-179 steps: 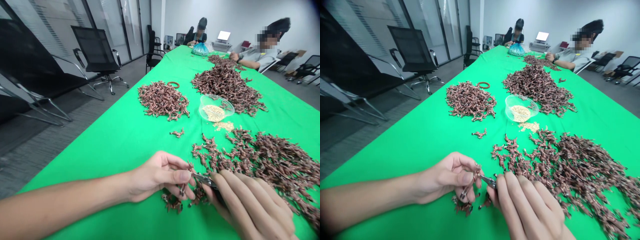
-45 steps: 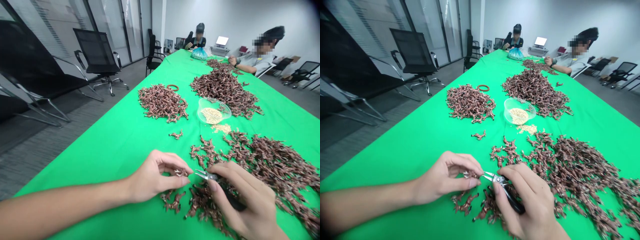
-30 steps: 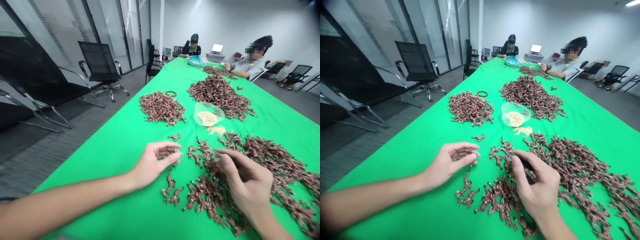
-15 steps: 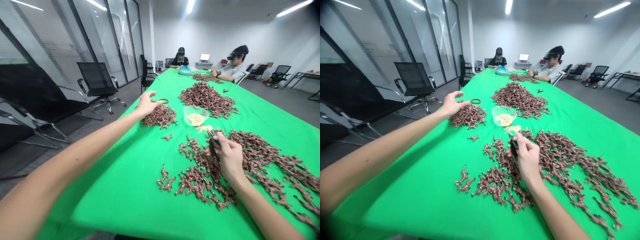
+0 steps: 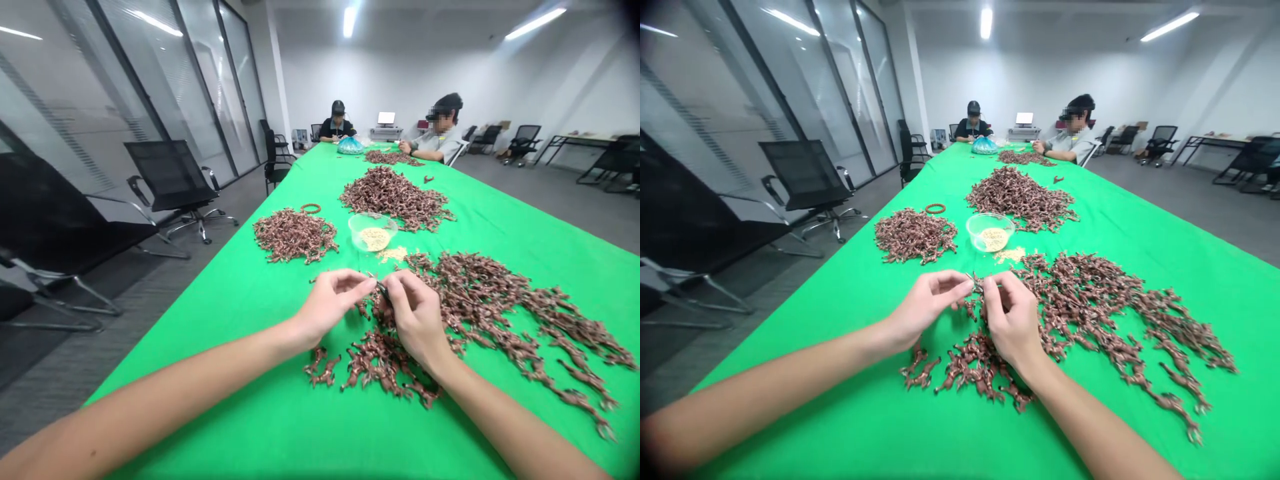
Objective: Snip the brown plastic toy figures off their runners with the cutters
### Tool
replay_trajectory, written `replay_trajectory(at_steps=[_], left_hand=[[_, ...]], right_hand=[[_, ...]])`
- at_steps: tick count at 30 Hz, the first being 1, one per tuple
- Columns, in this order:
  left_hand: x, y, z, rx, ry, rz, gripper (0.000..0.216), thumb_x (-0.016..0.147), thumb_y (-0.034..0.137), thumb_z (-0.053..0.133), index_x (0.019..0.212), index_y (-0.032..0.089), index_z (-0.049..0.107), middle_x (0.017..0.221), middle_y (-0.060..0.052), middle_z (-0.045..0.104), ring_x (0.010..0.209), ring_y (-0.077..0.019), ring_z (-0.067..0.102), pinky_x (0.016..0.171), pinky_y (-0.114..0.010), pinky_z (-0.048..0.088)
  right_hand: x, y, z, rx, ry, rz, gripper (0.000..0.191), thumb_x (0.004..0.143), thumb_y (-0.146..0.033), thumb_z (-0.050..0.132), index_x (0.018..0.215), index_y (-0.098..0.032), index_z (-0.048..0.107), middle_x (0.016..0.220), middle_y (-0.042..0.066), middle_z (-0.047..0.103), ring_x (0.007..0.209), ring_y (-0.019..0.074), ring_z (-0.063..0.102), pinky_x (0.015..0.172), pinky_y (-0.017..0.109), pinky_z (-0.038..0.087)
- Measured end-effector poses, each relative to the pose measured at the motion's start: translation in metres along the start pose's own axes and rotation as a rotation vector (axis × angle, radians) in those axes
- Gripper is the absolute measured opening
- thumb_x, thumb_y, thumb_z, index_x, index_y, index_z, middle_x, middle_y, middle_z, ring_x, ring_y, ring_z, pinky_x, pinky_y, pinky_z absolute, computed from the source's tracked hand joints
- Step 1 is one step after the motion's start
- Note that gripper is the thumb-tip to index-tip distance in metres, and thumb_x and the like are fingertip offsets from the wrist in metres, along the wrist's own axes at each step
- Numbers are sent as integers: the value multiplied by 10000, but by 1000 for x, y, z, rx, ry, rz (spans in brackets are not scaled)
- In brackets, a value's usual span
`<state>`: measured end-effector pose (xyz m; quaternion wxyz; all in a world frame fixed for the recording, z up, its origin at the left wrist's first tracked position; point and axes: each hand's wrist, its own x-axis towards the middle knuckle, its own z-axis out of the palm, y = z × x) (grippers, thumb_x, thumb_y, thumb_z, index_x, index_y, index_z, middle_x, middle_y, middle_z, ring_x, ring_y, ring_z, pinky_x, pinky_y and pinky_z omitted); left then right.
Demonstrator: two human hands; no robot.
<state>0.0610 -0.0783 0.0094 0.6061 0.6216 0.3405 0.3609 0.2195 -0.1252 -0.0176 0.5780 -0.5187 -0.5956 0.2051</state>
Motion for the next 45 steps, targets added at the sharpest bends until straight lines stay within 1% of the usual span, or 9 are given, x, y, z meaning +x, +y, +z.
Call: replay_trajectory(at_steps=[5,9,13,19,25,30,36,40,45], left_hand=[[6,2,3,-11,-5,81,276,815,371,746,884,109,698,835,-57,688,739,-124,576,696,-252,455],[7,1,1,10,20,121,247,791,338,772,780,112,673,725,-22,660,664,-108,553,643,-231,437],[5,2,-4,30,0,151,256,801,326,762,724,118,635,669,3,625,631,-98,532,615,-217,423],[-2,8,-16,115,-25,204,234,817,314,751,747,123,636,691,2,625,646,-100,546,618,-215,437],[-5,9,-31,76,-47,215,206,842,283,729,750,122,638,694,-8,666,650,-102,606,620,-208,463],[-4,13,-46,86,0,231,227,870,307,693,761,115,636,736,-43,689,705,-136,639,689,-257,503],[-3,14,-57,137,60,173,243,831,324,724,731,115,649,667,-21,642,625,-117,566,604,-237,457],[1,3,-66,171,-20,145,246,826,314,721,978,125,683,900,-64,699,774,-147,622,742,-290,512],[2,-15,-77,582,123,260,209,863,256,657,1045,154,672,937,-63,681,815,-171,605,787,-341,488]], right_hand=[[0,-4,-1,-112,-1,-115,217,970,-320,503,819,-182,576,721,-9,518,627,125,485,596,275,378],[-1,-6,-1,-129,-15,-164,210,969,-297,500,819,-173,579,741,-2,518,648,125,483,615,279,373],[0,-9,-1,-97,-91,-133,227,982,-318,481,836,-174,580,741,-2,534,650,128,493,613,277,372],[2,-16,-3,-71,-296,-120,294,1021,-357,404,832,-185,549,724,-15,525,669,127,483,652,280,360],[11,-20,4,-41,-515,-90,319,1045,-370,338,849,-195,519,774,-14,510,708,129,454,681,277,352],[24,-21,24,-33,-512,-75,338,1047,-398,320,841,-199,500,755,-15,515,696,129,462,665,277,343],[33,-18,39,-10,-525,21,465,1041,-476,282,722,-198,476,628,-35,464,584,112,419,582,267,312],[38,-11,24,-62,-505,79,489,1021,-510,318,658,-202,426,584,-47,387,546,109,347,528,267,267],[40,2,-12,-162,-481,84,462,1013,-477,324,698,-197,513,612,-16,483,568,138,427,531,287,311]])
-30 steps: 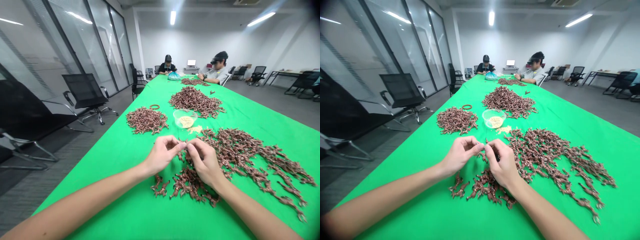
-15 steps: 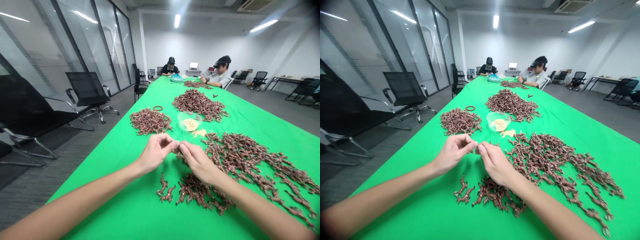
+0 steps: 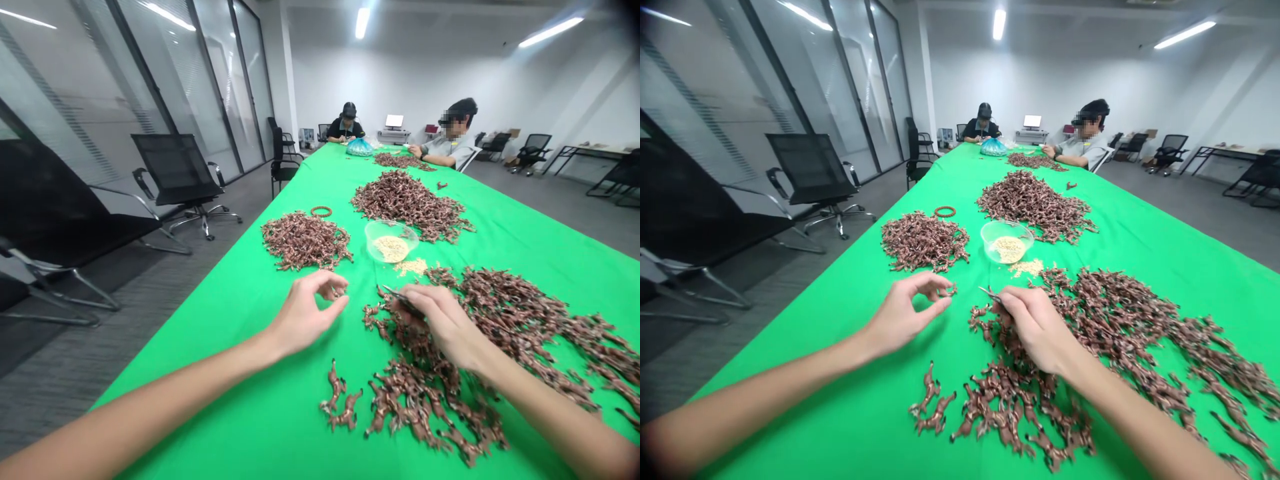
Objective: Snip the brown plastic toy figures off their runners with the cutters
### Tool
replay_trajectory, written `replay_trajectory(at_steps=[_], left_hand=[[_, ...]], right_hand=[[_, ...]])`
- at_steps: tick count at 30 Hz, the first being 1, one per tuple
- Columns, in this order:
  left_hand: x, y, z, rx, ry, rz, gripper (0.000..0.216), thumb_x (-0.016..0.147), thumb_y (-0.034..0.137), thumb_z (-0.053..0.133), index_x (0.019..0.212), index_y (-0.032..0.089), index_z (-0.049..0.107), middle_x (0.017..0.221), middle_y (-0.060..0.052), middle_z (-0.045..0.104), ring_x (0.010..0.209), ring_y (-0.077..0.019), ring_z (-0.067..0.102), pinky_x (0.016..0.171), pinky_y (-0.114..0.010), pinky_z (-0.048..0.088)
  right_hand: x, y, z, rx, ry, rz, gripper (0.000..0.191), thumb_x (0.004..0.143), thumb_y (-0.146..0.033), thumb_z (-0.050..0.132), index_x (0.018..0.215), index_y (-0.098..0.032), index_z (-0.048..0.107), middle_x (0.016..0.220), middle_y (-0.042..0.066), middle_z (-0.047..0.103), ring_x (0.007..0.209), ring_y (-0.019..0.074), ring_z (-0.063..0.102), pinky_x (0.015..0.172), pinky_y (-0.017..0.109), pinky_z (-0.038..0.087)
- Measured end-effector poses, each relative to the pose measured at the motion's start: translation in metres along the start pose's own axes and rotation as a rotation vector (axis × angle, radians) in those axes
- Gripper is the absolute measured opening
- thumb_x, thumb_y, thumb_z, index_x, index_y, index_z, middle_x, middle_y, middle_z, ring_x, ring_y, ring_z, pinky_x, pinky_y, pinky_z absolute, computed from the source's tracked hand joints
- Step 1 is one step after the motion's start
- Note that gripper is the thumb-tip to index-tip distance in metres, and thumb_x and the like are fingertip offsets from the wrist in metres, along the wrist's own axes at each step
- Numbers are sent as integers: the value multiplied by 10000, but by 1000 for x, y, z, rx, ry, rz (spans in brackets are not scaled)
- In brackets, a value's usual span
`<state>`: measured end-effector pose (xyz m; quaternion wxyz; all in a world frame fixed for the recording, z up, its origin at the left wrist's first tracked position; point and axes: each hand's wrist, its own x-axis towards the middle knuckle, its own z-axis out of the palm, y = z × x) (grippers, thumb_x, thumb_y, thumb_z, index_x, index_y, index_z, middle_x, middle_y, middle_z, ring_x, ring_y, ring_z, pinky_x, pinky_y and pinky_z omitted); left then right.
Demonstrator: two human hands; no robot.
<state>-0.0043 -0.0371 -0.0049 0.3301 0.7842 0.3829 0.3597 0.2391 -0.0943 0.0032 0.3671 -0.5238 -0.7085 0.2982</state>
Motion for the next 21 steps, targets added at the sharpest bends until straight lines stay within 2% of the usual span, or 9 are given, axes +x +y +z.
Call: replay_trajectory(at_steps=[4,10,15,21], left_hand=[[-3,-2,7,188,-56,115,213,879,253,624,1073,181,675,995,-67,657,896,-197,590,848,-382,461],[7,-3,30,368,-187,129,372,836,507,668,1076,223,686,1084,-77,616,1013,-265,559,957,-499,375],[13,-9,34,347,-267,108,385,807,500,715,1081,233,664,1068,-56,627,1036,-266,553,933,-465,380],[8,-9,27,208,-275,71,420,733,427,811,1030,202,618,1050,-48,652,1012,-251,567,895,-423,402]], right_hand=[[-14,6,-17,-142,2,-107,380,1005,-401,337,794,-187,569,666,0,546,604,152,482,578,309,341],[-29,13,-17,-304,-11,-276,209,973,-296,375,949,-186,551,775,20,580,673,170,528,616,328,359],[-30,21,-11,-454,-54,-351,181,933,-237,394,1023,-157,530,761,38,540,666,183,489,602,346,346],[-29,23,-7,-486,-33,-344,187,924,-233,405,1039,-152,529,756,43,536,651,183,472,578,348,341]])
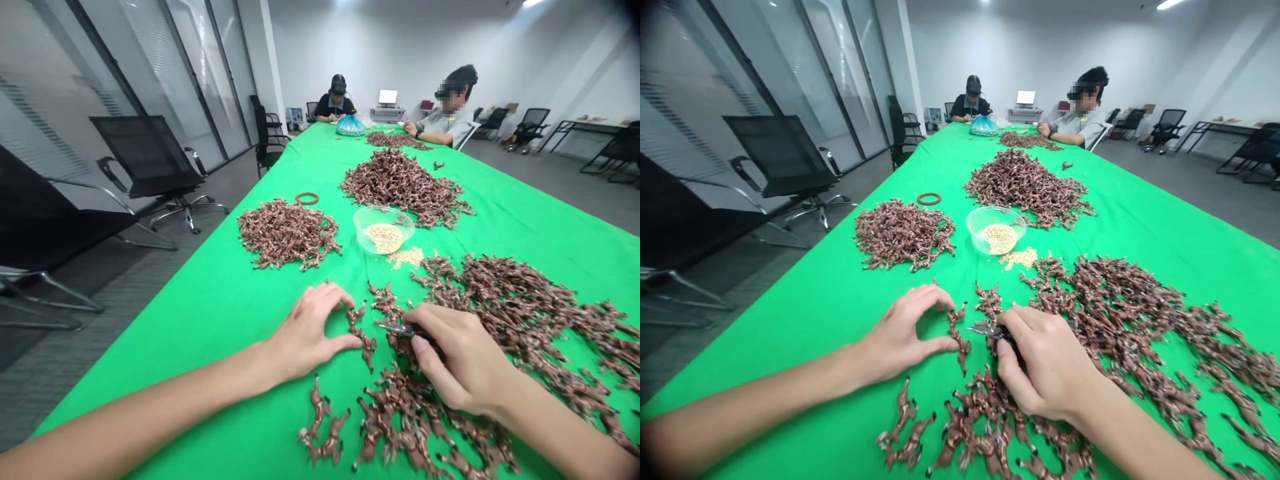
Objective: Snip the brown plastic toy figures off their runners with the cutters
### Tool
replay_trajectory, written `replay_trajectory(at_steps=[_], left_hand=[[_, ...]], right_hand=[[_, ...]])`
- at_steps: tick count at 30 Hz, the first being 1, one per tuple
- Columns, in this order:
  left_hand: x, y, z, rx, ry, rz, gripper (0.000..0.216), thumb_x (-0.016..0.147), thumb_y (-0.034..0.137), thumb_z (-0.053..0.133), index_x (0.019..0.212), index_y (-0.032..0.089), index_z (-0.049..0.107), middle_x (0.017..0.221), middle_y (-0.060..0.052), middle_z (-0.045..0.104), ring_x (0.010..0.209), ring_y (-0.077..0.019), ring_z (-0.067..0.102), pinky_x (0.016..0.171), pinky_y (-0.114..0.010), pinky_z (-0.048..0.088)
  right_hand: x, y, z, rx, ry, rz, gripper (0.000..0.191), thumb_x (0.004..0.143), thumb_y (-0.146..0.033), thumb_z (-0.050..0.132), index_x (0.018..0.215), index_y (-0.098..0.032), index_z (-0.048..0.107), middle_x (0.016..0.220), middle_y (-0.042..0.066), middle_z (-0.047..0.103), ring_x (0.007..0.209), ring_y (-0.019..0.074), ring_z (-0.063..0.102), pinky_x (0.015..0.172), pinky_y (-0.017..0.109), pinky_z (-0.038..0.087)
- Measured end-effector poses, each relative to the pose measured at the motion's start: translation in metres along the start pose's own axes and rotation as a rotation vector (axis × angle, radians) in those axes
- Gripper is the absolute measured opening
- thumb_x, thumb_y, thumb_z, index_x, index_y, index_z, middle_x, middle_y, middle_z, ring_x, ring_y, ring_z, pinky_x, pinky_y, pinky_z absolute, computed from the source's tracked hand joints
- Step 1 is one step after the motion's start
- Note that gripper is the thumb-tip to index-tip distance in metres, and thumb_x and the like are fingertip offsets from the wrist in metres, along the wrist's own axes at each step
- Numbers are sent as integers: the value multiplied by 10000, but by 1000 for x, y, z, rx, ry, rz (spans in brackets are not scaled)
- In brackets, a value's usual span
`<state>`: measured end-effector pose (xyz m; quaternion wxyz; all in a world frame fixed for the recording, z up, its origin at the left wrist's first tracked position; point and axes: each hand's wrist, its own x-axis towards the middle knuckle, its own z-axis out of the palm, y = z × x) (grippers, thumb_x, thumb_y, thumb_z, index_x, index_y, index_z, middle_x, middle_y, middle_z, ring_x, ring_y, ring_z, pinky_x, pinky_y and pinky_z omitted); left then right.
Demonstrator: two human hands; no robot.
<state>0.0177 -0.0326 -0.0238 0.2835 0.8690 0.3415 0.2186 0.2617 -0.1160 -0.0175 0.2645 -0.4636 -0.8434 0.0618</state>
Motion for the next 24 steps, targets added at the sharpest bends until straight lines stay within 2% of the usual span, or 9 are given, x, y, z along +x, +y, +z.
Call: replay_trajectory(at_steps=[4,9,13,17,20,24], left_hand=[[-3,0,2,-117,1,-46,326,743,317,820,967,197,616,1002,-31,683,980,-232,596,881,-401,426],[-4,1,-2,-300,27,-42,216,783,275,788,929,189,654,919,-15,703,885,-187,643,837,-349,478],[-3,0,-5,-405,42,-65,175,828,294,744,960,187,702,964,-46,699,935,-192,648,866,-352,521],[-3,0,-5,-498,58,-48,149,865,222,692,1006,188,729,1027,-64,644,972,-183,637,894,-354,555],[-4,-1,-6,-520,78,-40,167,874,197,669,1024,199,740,1050,-67,605,958,-176,633,876,-353,573],[-3,-3,-8,-463,123,-22,175,857,209,696,1020,217,759,1046,-74,623,959,-191,627,873,-366,558]], right_hand=[[-1,-2,2,-1,24,32,127,917,-233,420,954,-168,523,747,45,532,649,183,478,573,349,351],[-3,-4,3,34,58,51,136,904,-225,434,980,-170,532,737,35,534,632,174,487,560,342,365],[-5,-6,3,59,88,65,174,902,-224,439,1029,-168,545,749,31,546,635,169,501,558,336,373],[-4,-6,3,77,109,53,176,901,-214,439,1037,-172,542,737,23,543,620,163,499,550,328,374],[-3,-6,3,89,118,58,159,900,-215,441,1021,-181,538,730,18,541,610,162,495,547,325,372],[-3,-5,3,98,106,69,173,904,-227,439,1036,-181,541,735,16,540,613,161,492,548,326,364]])
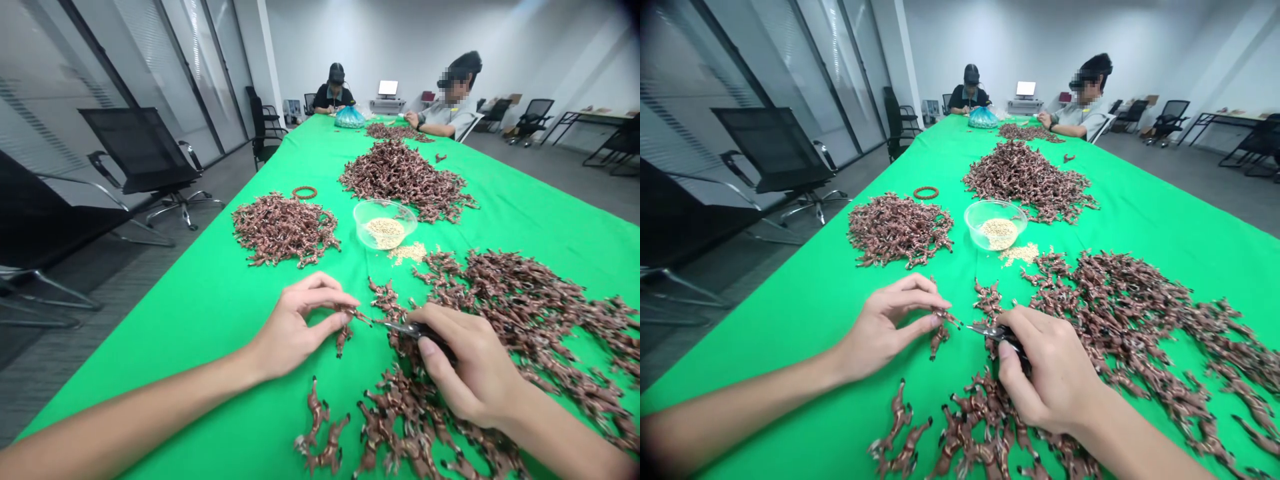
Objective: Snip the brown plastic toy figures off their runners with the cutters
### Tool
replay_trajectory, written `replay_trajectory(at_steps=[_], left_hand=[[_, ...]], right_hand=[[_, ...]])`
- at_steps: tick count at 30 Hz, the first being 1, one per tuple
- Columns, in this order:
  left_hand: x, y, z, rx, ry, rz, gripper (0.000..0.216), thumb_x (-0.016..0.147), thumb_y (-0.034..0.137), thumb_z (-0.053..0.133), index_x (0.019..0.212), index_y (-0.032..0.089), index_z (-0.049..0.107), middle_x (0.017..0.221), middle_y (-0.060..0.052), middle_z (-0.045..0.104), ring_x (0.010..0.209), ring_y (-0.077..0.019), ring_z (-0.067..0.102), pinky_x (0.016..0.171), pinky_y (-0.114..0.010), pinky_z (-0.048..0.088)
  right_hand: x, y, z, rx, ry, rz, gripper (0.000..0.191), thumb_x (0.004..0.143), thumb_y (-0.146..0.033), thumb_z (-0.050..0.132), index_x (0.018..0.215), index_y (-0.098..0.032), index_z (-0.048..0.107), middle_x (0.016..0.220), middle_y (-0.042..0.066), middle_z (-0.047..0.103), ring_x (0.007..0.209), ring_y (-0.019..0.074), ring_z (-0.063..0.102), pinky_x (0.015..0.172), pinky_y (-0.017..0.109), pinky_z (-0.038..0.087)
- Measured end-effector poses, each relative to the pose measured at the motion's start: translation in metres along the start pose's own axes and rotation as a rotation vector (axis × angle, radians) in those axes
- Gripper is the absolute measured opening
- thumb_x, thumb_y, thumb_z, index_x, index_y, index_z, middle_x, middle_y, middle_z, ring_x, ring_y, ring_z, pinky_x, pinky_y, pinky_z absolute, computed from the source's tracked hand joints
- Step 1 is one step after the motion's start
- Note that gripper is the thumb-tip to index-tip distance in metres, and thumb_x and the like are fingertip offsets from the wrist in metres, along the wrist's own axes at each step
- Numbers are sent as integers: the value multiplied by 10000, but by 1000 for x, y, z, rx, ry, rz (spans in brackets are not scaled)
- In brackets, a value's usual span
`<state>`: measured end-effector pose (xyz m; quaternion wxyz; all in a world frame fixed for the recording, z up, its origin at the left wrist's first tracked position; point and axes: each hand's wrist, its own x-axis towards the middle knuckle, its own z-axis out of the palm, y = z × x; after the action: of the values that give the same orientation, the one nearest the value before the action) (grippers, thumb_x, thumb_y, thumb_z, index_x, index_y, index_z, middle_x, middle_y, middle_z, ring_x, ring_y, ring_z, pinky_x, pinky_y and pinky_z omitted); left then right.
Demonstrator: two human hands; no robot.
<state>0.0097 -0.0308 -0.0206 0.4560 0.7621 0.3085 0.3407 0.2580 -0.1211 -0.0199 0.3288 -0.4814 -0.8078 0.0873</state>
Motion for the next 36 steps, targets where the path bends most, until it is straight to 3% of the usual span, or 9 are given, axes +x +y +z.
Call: replay_trajectory(at_steps=[4,8,12,15,20,26,30,33,36], left_hand=[[0,0,2,-106,21,-12,170,846,196,715,1005,215,772,1063,-78,678,1009,-199,643,907,-345,541],[-3,6,10,-392,66,-294,250,796,251,777,1042,208,758,960,-72,744,844,-177,706,773,-297,595],[-6,18,11,-527,-13,-468,327,789,293,780,1094,182,739,1045,-129,744,854,-257,744,560,-261,608],[-6,20,9,-530,-61,-430,275,791,241,774,1050,151,756,925,-131,759,814,-261,751,550,-253,608],[-8,15,13,-520,-49,-292,125,784,162,758,901,171,798,1156,-116,719,895,-228,742,863,-336,609],[-12,14,10,-482,-171,-235,304,782,187,766,1085,157,761,1257,-143,663,947,-235,717,873,-354,602],[-14,12,11,-441,-143,-253,342,754,205,809,1087,156,751,1197,-113,697,902,-181,703,864,-310,596],[-16,13,15,-421,-107,-291,474,748,210,821,1198,159,684,1091,-85,737,912,-163,694,874,-295,585],[-18,15,18,-402,-45,-265,641,679,194,870,1261,171,602,1193,-82,709,893,-145,696,851,-285,588]], right_hand=[[-1,0,1,1,2,2,181,909,-223,438,1053,-179,539,749,20,544,628,161,498,557,329,372],[0,-1,0,7,26,-6,191,926,-225,437,1087,-184,531,779,26,560,647,159,516,572,327,396],[1,-4,-3,39,53,66,239,977,-228,401,1184,-207,519,896,46,605,769,175,575,658,329,450],[0,-9,-6,83,85,138,281,1002,-237,381,1257,-222,498,973,51,606,865,182,586,739,326,472],[0,-15,-6,78,4,76,295,1002,-228,389,1283,-212,475,1028,71,585,937,189,571,802,333,476],[-2,-11,2,35,-103,-4,247,964,-234,460,1202,-179,503,953,66,580,842,193,540,713,355,452],[-3,-9,6,-19,-79,-19,219,947,-242,494,1147,-161,525,872,56,558,768,186,509,648,339,433],[-3,-11,8,-86,-47,-59,209,942,-250,503,1124,-150,534,836,57,547,734,187,501,619,334,433],[-3,-13,11,-185,-11,-120,206,943,-249,513,1112,-135,539,843,74,570,724,193,518,594,329,429]])
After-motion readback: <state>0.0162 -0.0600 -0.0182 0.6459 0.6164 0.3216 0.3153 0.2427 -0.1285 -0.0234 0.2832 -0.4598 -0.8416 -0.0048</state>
